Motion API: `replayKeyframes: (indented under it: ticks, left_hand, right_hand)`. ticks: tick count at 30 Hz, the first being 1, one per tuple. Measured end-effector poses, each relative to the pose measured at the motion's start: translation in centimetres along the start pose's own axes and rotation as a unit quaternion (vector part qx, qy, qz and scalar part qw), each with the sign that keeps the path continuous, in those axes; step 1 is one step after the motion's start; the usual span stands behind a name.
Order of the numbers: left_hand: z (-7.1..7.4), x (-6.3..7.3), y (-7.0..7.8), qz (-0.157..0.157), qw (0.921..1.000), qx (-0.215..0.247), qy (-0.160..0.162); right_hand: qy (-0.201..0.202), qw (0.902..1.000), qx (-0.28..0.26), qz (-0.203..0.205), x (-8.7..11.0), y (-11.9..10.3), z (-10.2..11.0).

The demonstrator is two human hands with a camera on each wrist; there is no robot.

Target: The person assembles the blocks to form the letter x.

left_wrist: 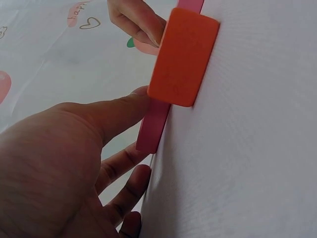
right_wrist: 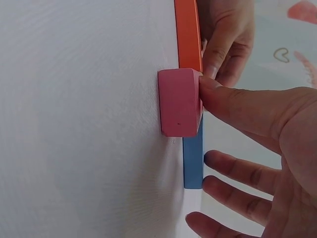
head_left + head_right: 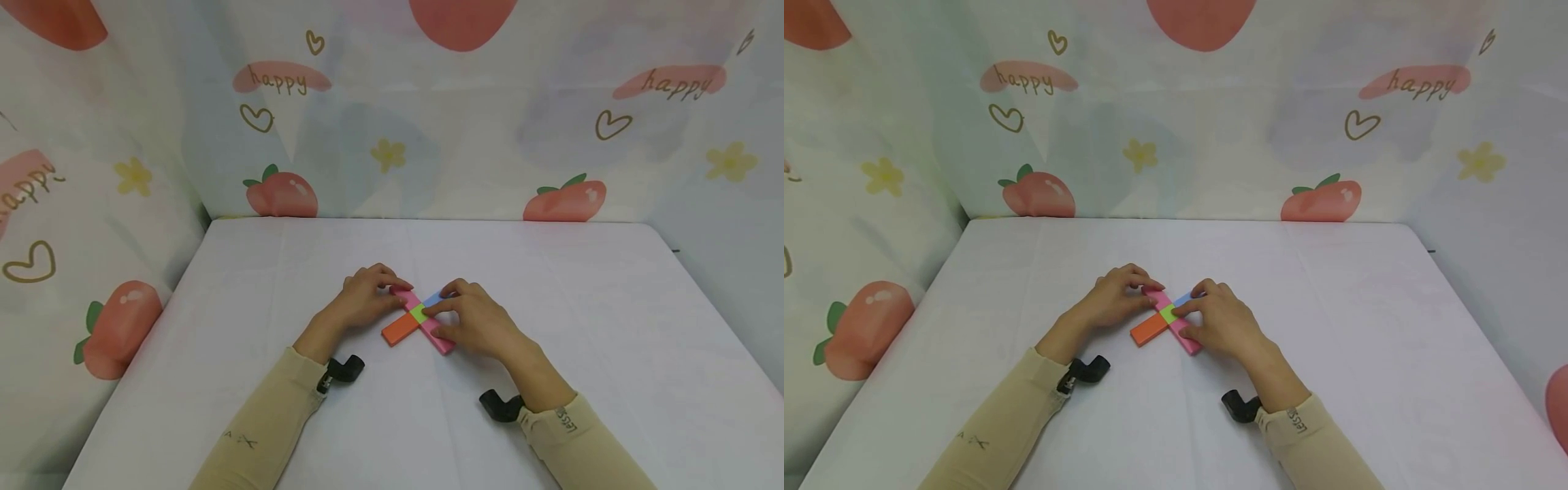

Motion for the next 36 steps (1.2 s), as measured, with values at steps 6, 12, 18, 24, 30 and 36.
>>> replayKeyframes:
  ticks: [6, 12, 18, 24, 30, 36]
  left_hand:
    - [0.06, -0.13, 0.10, -0.002, 1.0000, 0.004, -0.002]
    - [-0.05, -0.04, 0.12, 0.003, 0.9999, 0.008, -0.008]
    - [0.04, -0.02, 0.14, 0.005, 0.9999, 0.009, -0.008]
    - [0.23, 0.01, 0.13, 0.005, 0.9999, 0.013, -0.008]
    - [0.21, 0.18, 0.13, 0.007, 0.9999, 0.015, -0.004]
    - [0.16, 0.06, 0.20, 0.012, 0.9998, 0.015, -0.010]
  right_hand:
    - [0.003, 1.0000, 0.004, 0.004, 0.01, 0.09, 0.10]
    - [-0.001, 1.0000, 0.002, 0.004, 0.06, 0.17, 0.15]
    - [0.001, 1.0000, -0.001, 0.008, 0.03, 0.22, 0.16]
    - [0.004, 0.9999, -0.003, 0.010, 0.02, 0.12, 0.12]
    - [0.013, 0.9997, 0.006, 0.021, 0.17, -0.04, 0.04]
    - [0.013, 0.9992, 0.020, 0.031, -0.03, 0.04, 0.07]
Point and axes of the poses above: each hand's wrist, its own x-axis away from the middle knuckle, its own z-axis out of the back of the hand, y = z × x, the point moved 3 cm from there along -x, towards the middle knuckle, and after that the axes turned 15 degrees about y, right-handed, at the moved point
